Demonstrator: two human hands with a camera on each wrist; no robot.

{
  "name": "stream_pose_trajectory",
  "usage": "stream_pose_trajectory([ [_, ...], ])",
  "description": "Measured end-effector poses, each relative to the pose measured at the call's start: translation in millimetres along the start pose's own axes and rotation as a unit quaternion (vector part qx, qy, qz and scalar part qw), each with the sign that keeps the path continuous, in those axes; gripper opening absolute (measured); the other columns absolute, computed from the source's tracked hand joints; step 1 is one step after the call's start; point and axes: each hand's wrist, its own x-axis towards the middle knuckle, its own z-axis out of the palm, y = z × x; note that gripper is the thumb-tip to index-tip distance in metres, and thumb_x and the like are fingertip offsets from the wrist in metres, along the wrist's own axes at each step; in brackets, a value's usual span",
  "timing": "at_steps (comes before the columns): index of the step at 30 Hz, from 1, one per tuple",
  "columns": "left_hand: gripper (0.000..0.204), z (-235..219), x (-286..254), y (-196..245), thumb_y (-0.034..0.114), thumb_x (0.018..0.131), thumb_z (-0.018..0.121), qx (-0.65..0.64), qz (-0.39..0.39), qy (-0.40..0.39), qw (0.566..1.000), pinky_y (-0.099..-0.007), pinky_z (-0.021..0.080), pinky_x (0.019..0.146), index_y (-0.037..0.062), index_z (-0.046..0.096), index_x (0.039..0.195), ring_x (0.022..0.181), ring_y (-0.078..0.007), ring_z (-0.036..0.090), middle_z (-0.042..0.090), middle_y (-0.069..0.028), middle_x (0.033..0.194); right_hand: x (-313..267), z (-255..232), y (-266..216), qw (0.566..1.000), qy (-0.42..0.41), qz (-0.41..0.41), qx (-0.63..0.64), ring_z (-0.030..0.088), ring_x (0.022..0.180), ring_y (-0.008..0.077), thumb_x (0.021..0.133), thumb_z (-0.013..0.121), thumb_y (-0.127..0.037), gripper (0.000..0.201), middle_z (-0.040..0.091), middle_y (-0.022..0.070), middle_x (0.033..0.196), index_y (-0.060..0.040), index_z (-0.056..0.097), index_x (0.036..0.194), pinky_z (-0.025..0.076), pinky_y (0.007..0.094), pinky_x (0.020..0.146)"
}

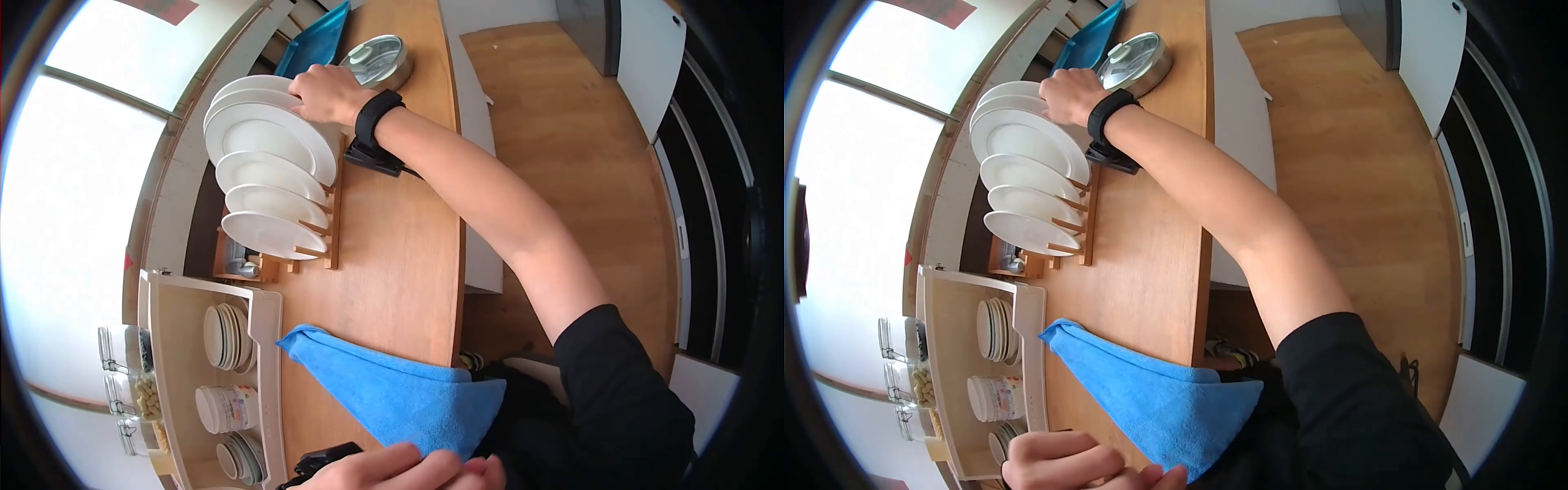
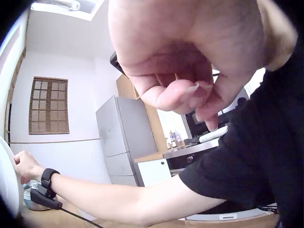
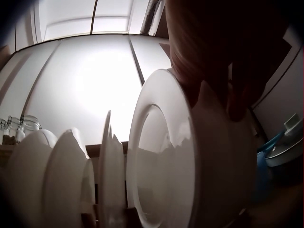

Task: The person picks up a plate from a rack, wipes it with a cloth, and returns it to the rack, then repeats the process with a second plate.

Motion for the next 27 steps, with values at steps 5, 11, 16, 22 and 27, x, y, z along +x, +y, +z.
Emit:
stream_pose_trajectory([
  [5, 0.019, -35, 15, 20, -0.004, 0.064, 0.074, -0.022, -0.040, -0.066, 0.997, -0.0252, 0.031, 0.041, -0.0016, 0.072, 0.082, 0.048, -0.0123, 0.047, 0.049, -0.0016, 0.064, 13, 5, -2, 0.996, -0.086, 0.013, -0.033, 0.071, 0.096, 0.0401, 0.091, 0.070, -0.033, 0.029, 0.074, 0.0207, 0.097, -0.0079, 0.076, 0.104, 0.057, 0.0478, 0.088],
  [11, 0.011, -4, 1, 39, -0.009, 0.075, 0.070, -0.031, -0.123, 0.051, 0.991, -0.0236, 0.031, 0.041, 0.0010, 0.070, 0.079, 0.049, -0.0126, 0.046, 0.046, -0.0019, 0.064, 8, 15, 4, 0.998, -0.014, 0.008, 0.058, 0.069, 0.098, 0.0442, 0.093, 0.067, -0.034, 0.031, 0.073, 0.0243, 0.098, -0.0059, 0.075, 0.102, 0.055, 0.0505, 0.090],
  [16, 0.011, 5, -7, 46, 0.001, 0.071, 0.073, 0.026, -0.044, 0.080, 0.995, -0.0236, 0.039, 0.046, -0.0011, 0.069, 0.081, 0.060, -0.0147, 0.053, 0.053, -0.0039, 0.072, 12, -12, -1, 0.999, 0.045, -0.021, 0.009, 0.068, 0.096, 0.0457, 0.095, 0.063, -0.038, 0.034, 0.072, 0.0239, 0.097, -0.0065, 0.074, 0.099, 0.055, 0.0531, 0.087],
  [22, 0.034, -8, -21, 66, 0.016, 0.057, 0.066, 0.080, -0.011, 0.031, 0.996, -0.0232, 0.041, 0.051, -0.0020, 0.070, 0.085, 0.071, -0.0152, 0.057, 0.058, -0.0058, 0.084, -2, -82, -15, 0.992, 0.084, -0.079, -0.057, 0.069, 0.090, 0.0450, 0.089, 0.066, -0.035, 0.030, 0.071, 0.0259, 0.090, -0.0061, 0.072, 0.093, 0.055, 0.0540, 0.081],
  [27, 0.035, -24, -43, 88, 0.015, 0.056, 0.066, 0.124, -0.006, 0.032, 0.992, -0.0231, 0.038, 0.050, -0.0035, 0.070, 0.085, 0.066, -0.0145, 0.055, 0.056, -0.0053, 0.077, -18, -171, -47, 0.972, 0.122, -0.143, -0.144, 0.069, 0.085, 0.0454, 0.091, 0.065, -0.031, 0.026, 0.072, 0.0234, 0.087, -0.0065, 0.072, 0.092, 0.055, 0.0539, 0.077],
])
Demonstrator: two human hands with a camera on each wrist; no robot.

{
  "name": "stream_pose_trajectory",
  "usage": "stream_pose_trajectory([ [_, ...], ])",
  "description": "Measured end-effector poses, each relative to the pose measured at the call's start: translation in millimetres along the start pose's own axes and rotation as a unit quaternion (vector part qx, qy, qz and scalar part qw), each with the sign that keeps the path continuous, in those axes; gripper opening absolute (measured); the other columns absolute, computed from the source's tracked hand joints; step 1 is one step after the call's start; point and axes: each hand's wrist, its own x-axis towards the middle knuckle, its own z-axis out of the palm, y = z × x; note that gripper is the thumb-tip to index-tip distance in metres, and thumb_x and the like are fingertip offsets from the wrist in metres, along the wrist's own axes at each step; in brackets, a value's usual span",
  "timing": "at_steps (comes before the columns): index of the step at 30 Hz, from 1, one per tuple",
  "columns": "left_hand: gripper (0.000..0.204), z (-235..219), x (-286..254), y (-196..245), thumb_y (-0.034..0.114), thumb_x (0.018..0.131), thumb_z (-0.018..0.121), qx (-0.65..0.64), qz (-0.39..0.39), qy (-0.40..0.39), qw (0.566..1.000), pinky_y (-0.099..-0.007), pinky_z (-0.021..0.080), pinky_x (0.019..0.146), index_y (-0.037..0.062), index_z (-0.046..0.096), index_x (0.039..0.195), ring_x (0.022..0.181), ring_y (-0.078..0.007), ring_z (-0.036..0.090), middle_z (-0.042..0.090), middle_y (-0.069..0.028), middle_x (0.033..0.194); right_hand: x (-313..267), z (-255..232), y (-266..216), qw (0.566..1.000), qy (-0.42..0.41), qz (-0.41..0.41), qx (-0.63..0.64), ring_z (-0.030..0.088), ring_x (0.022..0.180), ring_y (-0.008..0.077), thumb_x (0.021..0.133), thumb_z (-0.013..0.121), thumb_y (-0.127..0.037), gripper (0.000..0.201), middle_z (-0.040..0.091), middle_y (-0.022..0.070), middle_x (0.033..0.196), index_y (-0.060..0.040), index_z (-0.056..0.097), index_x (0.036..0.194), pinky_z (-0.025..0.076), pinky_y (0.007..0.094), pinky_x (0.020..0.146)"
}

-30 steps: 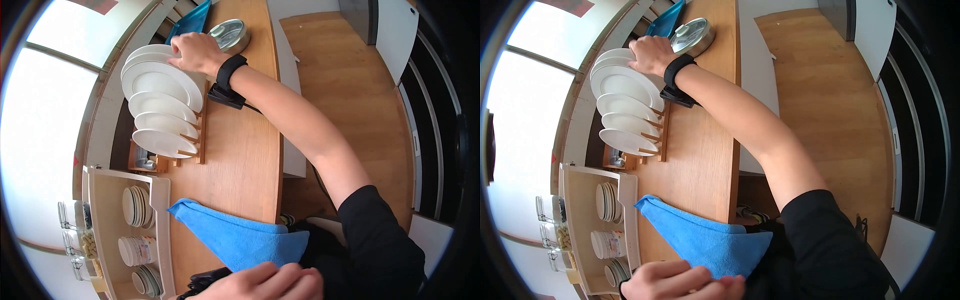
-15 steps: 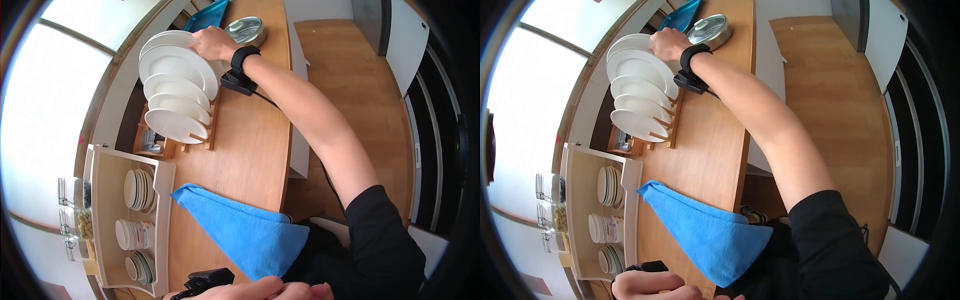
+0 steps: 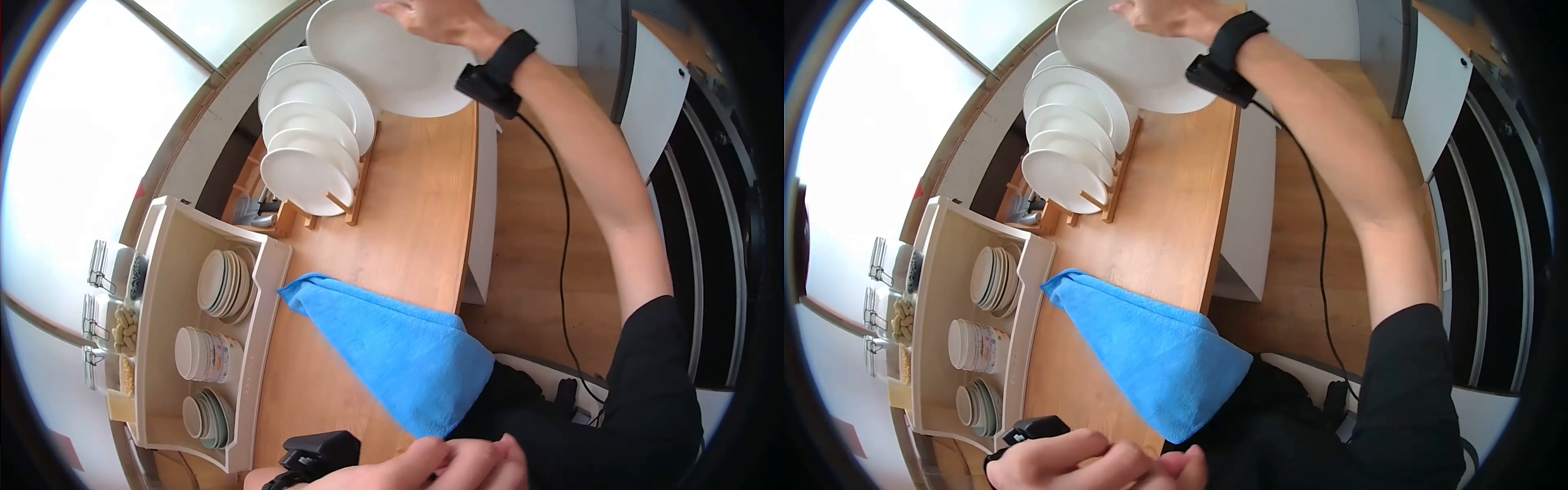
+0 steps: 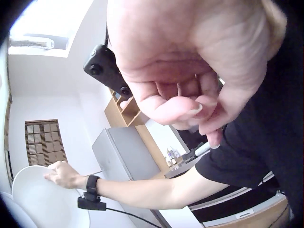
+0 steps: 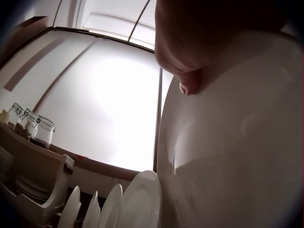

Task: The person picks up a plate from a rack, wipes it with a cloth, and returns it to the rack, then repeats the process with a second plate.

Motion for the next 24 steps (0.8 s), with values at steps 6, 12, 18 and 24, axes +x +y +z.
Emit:
stream_pose_trajectory([
  [6, 0.014, -51, -19, 15, -0.001, 0.068, 0.072, -0.021, 0.029, -0.010, 0.999, -0.0244, 0.037, 0.046, -0.0049, 0.069, 0.081, 0.058, -0.0144, 0.052, 0.050, -0.0039, 0.068, 9, -99, -31, 0.991, 0.001, -0.074, -0.114, 0.068, 0.079, 0.0445, 0.090, 0.067, -0.029, 0.025, 0.070, 0.0236, 0.082, -0.0048, 0.071, 0.084, 0.054, 0.0517, 0.071],
  [12, 0.016, -28, -49, 40, 0.007, 0.066, 0.072, 0.017, -0.011, 0.163, 0.986, -0.0259, 0.036, 0.048, -0.0013, 0.067, 0.078, 0.062, -0.0146, 0.051, 0.047, -0.0028, 0.069, 5, -111, -120, 0.986, -0.121, -0.016, 0.109, 0.070, 0.068, 0.0345, 0.092, 0.071, -0.025, 0.025, 0.072, 0.0187, 0.075, -0.0003, 0.075, 0.091, 0.052, 0.0421, 0.063],
  [18, 0.021, -46, -101, 67, 0.020, 0.071, 0.066, 0.048, -0.155, -0.047, 0.986, -0.0263, 0.042, 0.056, 0.0021, 0.065, 0.083, 0.070, -0.0162, 0.052, 0.050, -0.0046, 0.079, -47, -10, -216, 0.804, -0.378, -0.014, 0.458, 0.056, 0.067, 0.0009, 0.100, 0.069, -0.028, 0.030, 0.066, 0.0004, 0.075, 0.0009, 0.074, 0.093, 0.049, 0.0214, 0.060],
  [24, 0.040, -70, -191, 119, 0.020, 0.088, 0.075, 0.126, -0.391, -0.154, 0.899, -0.0321, 0.045, 0.058, 0.0000, 0.066, 0.122, 0.075, -0.0213, 0.058, 0.057, -0.0068, 0.088, -121, 31, -319, 0.625, -0.561, -0.011, 0.543, 0.069, 0.082, 0.0137, 0.102, 0.064, -0.032, 0.038, 0.074, 0.0101, 0.092, 0.0039, 0.073, 0.107, 0.056, 0.0308, 0.073],
])
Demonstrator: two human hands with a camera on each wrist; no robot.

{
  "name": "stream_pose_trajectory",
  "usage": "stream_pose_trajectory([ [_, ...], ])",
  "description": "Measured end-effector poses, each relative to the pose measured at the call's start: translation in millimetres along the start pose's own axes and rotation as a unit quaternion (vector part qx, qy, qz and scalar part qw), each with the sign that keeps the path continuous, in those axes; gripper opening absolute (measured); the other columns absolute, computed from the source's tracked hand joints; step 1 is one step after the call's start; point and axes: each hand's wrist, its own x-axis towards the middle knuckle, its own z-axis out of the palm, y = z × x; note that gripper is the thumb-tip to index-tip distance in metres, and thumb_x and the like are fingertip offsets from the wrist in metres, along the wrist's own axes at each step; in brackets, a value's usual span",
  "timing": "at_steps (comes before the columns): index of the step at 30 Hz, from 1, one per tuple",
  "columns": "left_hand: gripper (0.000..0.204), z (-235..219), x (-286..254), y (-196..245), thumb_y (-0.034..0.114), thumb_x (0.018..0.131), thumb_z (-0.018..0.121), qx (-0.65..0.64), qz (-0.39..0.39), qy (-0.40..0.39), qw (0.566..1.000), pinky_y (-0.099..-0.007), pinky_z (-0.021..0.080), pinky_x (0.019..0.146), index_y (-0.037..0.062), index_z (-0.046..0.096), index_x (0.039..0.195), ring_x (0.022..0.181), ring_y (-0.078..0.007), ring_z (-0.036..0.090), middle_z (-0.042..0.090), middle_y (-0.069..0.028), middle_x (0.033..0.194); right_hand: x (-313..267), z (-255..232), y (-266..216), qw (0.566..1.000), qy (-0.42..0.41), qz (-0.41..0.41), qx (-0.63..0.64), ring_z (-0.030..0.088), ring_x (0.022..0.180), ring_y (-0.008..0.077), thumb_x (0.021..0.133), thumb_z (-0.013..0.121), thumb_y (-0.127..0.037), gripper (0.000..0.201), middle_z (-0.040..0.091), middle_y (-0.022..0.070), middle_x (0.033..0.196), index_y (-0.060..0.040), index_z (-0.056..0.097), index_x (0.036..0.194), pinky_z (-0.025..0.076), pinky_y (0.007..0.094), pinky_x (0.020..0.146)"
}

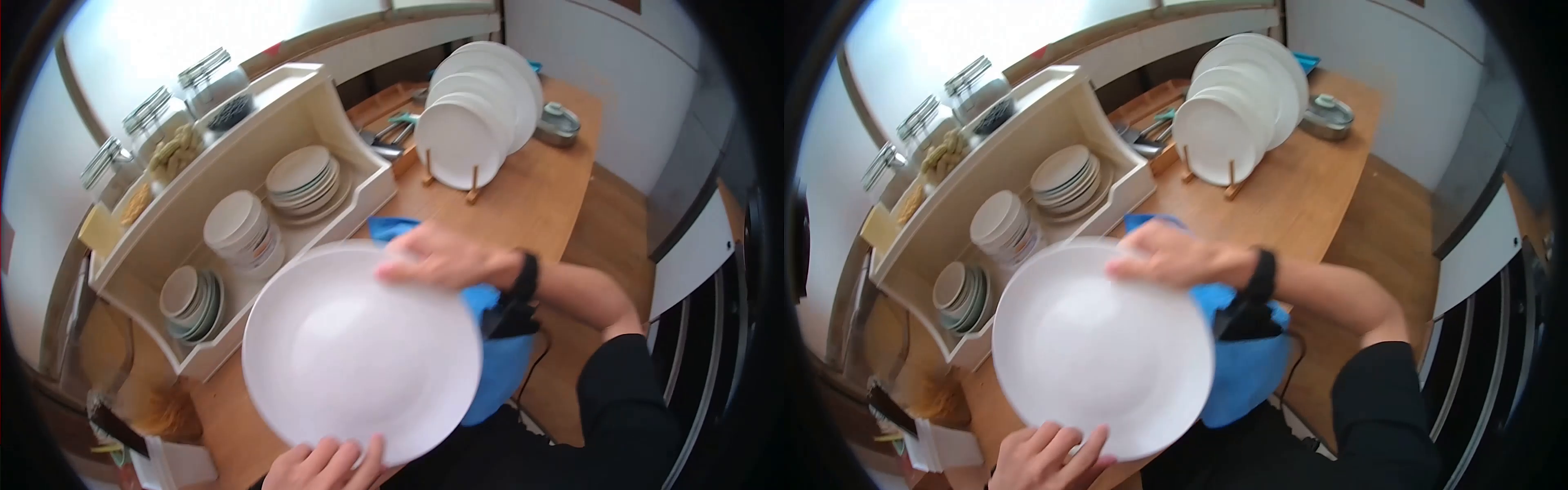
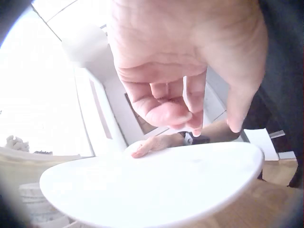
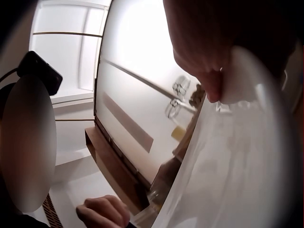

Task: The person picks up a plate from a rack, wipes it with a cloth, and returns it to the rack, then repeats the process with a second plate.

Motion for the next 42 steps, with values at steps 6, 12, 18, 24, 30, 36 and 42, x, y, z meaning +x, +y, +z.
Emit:
stream_pose_trajectory([
  [6, 0.045, 21, -28, 17, 0.028, 0.088, 0.074, -0.030, -0.050, -0.065, 0.996, -0.0330, 0.048, 0.060, 0.0004, 0.065, 0.122, 0.078, -0.0230, 0.060, 0.059, -0.0081, 0.092, 27, 58, 25, 0.978, -0.112, 0.062, 0.163, 0.070, 0.088, 0.0143, 0.104, 0.062, -0.031, 0.040, 0.075, 0.0113, 0.098, 0.0067, 0.070, 0.115, 0.057, 0.0318, 0.080],
  [12, 0.037, 42, -23, 17, 0.024, 0.089, 0.069, -0.047, -0.042, -0.092, 0.994, -0.0309, 0.047, 0.061, 0.0013, 0.063, 0.118, 0.080, -0.0200, 0.059, 0.054, -0.0059, 0.087, 36, 76, 52, 0.971, -0.130, 0.084, 0.184, 0.070, 0.091, 0.0159, 0.104, 0.060, -0.030, 0.040, 0.075, 0.0130, 0.101, 0.0070, 0.069, 0.118, 0.057, 0.0325, 0.082],
  [18, 0.039, 55, -21, 9, 0.013, 0.088, 0.062, -0.015, 0.014, -0.104, 0.994, -0.0269, 0.047, 0.062, -0.0050, 0.064, 0.122, 0.078, -0.0140, 0.057, 0.054, -0.0026, 0.085, 48, 79, 68, 0.979, -0.133, 0.084, 0.127, 0.070, 0.093, 0.0185, 0.105, 0.059, -0.037, 0.045, 0.076, 0.0145, 0.102, 0.0046, 0.069, 0.119, 0.055, 0.0350, 0.083],
  [24, 0.046, 65, -27, 15, 0.011, 0.082, 0.061, 0.019, 0.000, -0.139, 0.990, -0.0264, 0.047, 0.063, -0.0081, 0.065, 0.124, 0.081, -0.0130, 0.057, 0.058, -0.0027, 0.089, 53, 77, 61, 0.988, -0.126, 0.082, 0.024, 0.072, 0.087, 0.0241, 0.102, 0.061, -0.032, 0.042, 0.075, 0.0218, 0.096, 0.0070, 0.071, 0.111, 0.055, 0.0386, 0.082],
  [30, 0.047, 59, -31, 29, 0.011, 0.082, 0.062, 0.043, -0.051, -0.139, 0.988, -0.0255, 0.048, 0.064, -0.0077, 0.065, 0.124, 0.084, -0.0132, 0.059, 0.059, -0.0032, 0.093, 50, 77, 62, 0.990, -0.121, 0.046, -0.062, 0.070, 0.076, 0.0296, 0.101, 0.062, -0.040, 0.045, 0.073, 0.0216, 0.085, 0.0037, 0.074, 0.105, 0.054, 0.0407, 0.072],
  [36, 0.043, 67, -47, 39, 0.009, 0.082, 0.068, 0.022, -0.065, -0.167, 0.984, -0.0243, 0.048, 0.055, -0.0085, 0.066, 0.121, 0.076, -0.0109, 0.058, 0.055, -0.0019, 0.082, 41, 66, 47, 0.961, -0.098, -0.001, -0.257, 0.066, 0.066, 0.0353, 0.096, 0.067, -0.033, 0.036, 0.068, 0.0216, 0.073, 0.0022, 0.075, 0.089, 0.052, 0.0405, 0.065],
  [42, 0.041, 64, -47, 40, 0.011, 0.082, 0.065, 0.022, -0.072, -0.150, 0.986, -0.0258, 0.048, 0.059, -0.0070, 0.068, 0.119, 0.079, -0.0127, 0.059, 0.059, -0.0033, 0.088, 31, 29, 46, 0.939, 0.066, -0.085, -0.327, 0.068, 0.070, 0.0330, 0.087, 0.074, -0.030, 0.025, 0.070, 0.0149, 0.072, -0.0050, 0.075, 0.084, 0.052, 0.0422, 0.064],
])
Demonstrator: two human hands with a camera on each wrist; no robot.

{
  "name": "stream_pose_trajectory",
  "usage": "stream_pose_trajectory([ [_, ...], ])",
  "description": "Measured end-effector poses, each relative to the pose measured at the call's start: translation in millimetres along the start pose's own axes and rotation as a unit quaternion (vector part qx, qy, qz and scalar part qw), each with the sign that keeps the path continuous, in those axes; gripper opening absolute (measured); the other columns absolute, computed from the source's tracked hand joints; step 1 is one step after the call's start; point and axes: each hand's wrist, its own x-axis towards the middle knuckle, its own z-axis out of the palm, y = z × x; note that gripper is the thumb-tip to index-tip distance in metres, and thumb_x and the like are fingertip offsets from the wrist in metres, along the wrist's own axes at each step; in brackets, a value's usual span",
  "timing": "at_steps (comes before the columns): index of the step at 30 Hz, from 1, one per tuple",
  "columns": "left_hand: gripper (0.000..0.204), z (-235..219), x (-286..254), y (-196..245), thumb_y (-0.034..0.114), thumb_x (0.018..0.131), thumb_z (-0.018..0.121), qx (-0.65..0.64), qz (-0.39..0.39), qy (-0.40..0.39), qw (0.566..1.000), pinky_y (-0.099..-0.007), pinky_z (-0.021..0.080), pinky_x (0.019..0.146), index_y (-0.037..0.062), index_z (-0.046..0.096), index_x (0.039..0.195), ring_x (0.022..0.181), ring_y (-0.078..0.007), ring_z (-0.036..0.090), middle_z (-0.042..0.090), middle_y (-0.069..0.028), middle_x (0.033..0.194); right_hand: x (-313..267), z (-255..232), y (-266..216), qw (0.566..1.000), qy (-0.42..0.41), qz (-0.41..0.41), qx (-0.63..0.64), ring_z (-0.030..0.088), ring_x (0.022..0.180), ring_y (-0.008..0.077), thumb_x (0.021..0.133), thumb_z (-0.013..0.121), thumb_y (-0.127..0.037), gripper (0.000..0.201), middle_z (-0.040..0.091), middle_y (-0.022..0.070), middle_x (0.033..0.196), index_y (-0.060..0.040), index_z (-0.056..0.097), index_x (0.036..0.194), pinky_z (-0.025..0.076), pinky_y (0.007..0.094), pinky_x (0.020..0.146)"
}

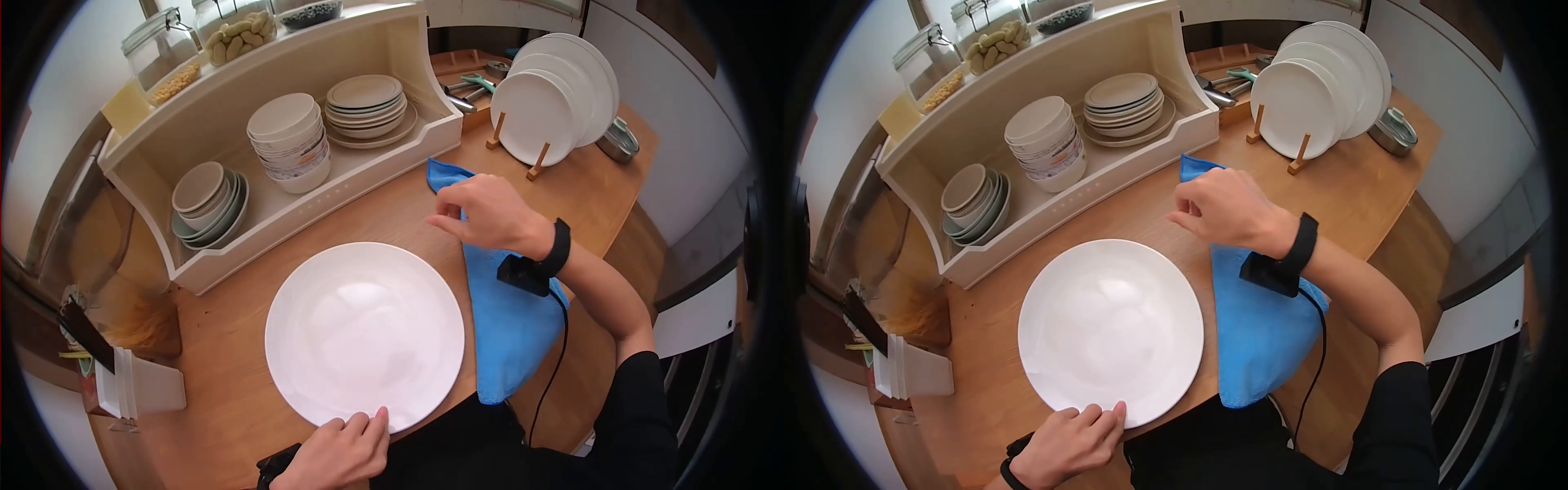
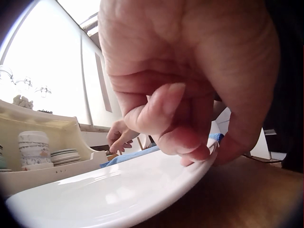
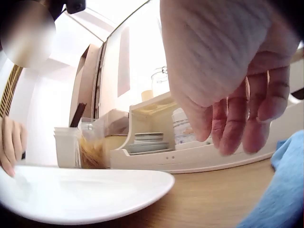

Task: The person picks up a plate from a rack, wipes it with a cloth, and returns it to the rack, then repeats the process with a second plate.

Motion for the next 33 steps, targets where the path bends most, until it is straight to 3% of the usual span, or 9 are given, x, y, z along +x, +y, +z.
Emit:
stream_pose_trajectory([
  [2, 0.045, 3, 1, -4, 0.012, 0.082, 0.062, 0.014, -0.002, 0.015, 1.000, -0.0255, 0.047, 0.064, -0.0069, 0.066, 0.123, 0.085, -0.0134, 0.059, 0.059, -0.0033, 0.092, 0, -11, 1, 0.993, -0.052, 0.030, -0.099, 0.068, 0.076, 0.0328, 0.087, 0.074, -0.028, 0.021, 0.069, 0.0116, 0.077, -0.0064, 0.073, 0.087, 0.053, 0.0428, 0.068],
  [5, 0.041, -4, 3, -18, 0.014, 0.083, 0.061, -0.048, 0.020, -0.007, 0.999, -0.0265, 0.047, 0.063, -0.0055, 0.067, 0.119, 0.085, -0.0145, 0.058, 0.057, -0.0036, 0.090, -10, -9, 7, 0.982, -0.133, 0.032, -0.126, 0.067, 0.083, 0.0296, 0.088, 0.075, -0.024, 0.016, 0.068, 0.0068, 0.087, -0.0085, 0.070, 0.089, 0.052, 0.0422, 0.068],
  [10, 0.040, -8, 12, -44, 0.014, 0.084, 0.060, -0.161, 0.050, -0.068, 0.983, -0.0284, 0.048, 0.063, -0.0070, 0.066, 0.117, 0.086, -0.0163, 0.059, 0.058, -0.0049, 0.089, 4, -7, 13, 0.970, -0.207, 0.066, -0.104, 0.066, 0.085, 0.0302, 0.087, 0.073, -0.020, 0.013, 0.067, 0.0085, 0.091, -0.0076, 0.069, 0.089, 0.052, 0.0416, 0.071],
  [13, 0.040, -7, 19, -50, 0.016, 0.083, 0.062, -0.200, 0.046, -0.084, 0.975, -0.0295, 0.049, 0.063, -0.0078, 0.067, 0.116, 0.086, -0.0177, 0.059, 0.060, -0.0063, 0.089, 16, -9, 18, 0.984, -0.128, 0.099, -0.073, 0.066, 0.086, 0.0312, 0.086, 0.075, -0.019, 0.015, 0.066, 0.0093, 0.091, -0.0070, 0.068, 0.092, 0.052, 0.0417, 0.073],
  [15, 0.039, -7, 25, -51, 0.015, 0.083, 0.062, -0.205, 0.052, -0.082, 0.974, -0.0298, 0.049, 0.063, -0.0081, 0.068, 0.113, 0.086, -0.0181, 0.059, 0.062, -0.0076, 0.093, 29, -4, 28, 0.989, -0.009, 0.071, -0.130, 0.066, 0.085, 0.0315, 0.087, 0.074, -0.018, 0.016, 0.066, 0.0099, 0.092, -0.0067, 0.067, 0.096, 0.052, 0.0415, 0.073],
  [19, 0.033, -10, 38, -50, 0.014, 0.080, 0.062, -0.206, 0.038, -0.051, 0.977, -0.0310, 0.047, 0.066, -0.0091, 0.072, 0.102, 0.086, -0.0208, 0.058, 0.069, -0.0138, 0.104, 39, 18, 53, 0.981, -0.004, 0.070, -0.179, 0.066, 0.085, 0.0321, 0.088, 0.072, -0.016, 0.016, 0.065, 0.0116, 0.095, -0.0067, 0.067, 0.100, 0.052, 0.0410, 0.073],
  [24, 0.033, -2, 34, -48, 0.014, 0.079, 0.062, -0.166, 0.043, -0.039, 0.984, -0.0329, 0.045, 0.070, -0.0095, 0.074, 0.099, 0.084, -0.0222, 0.057, 0.071, -0.0196, 0.107, 46, 8, 30, 0.999, -0.022, -0.021, -0.039, 0.065, 0.088, 0.0344, 0.084, 0.072, -0.009, 0.018, 0.063, 0.0132, 0.095, -0.0078, 0.069, 0.102, 0.053, 0.0417, 0.075],
  [28, 0.032, 1, 35, -45, 0.014, 0.078, 0.062, -0.172, 0.040, -0.040, 0.983, -0.0335, 0.045, 0.071, -0.0099, 0.074, 0.096, 0.083, -0.0228, 0.057, 0.070, -0.0224, 0.112, 37, 15, -19, 0.978, -0.104, -0.161, 0.082, 0.063, 0.083, 0.0246, 0.082, 0.071, -0.003, 0.027, 0.060, 0.0079, 0.093, -0.0107, 0.072, 0.108, 0.053, 0.0374, 0.069],
  [33, 0.030, 6, 33, -48, 0.014, 0.076, 0.062, -0.215, 0.046, -0.031, 0.975, -0.0336, 0.045, 0.069, -0.0099, 0.075, 0.088, 0.079, -0.0233, 0.056, 0.070, -0.0273, 0.117, 28, 34, -33, 0.955, -0.190, -0.222, 0.049, 0.055, 0.079, 0.0206, 0.082, 0.075, -0.007, 0.038, 0.055, 0.0032, 0.092, -0.0146, 0.074, 0.119, 0.047, 0.0321, 0.066],
])
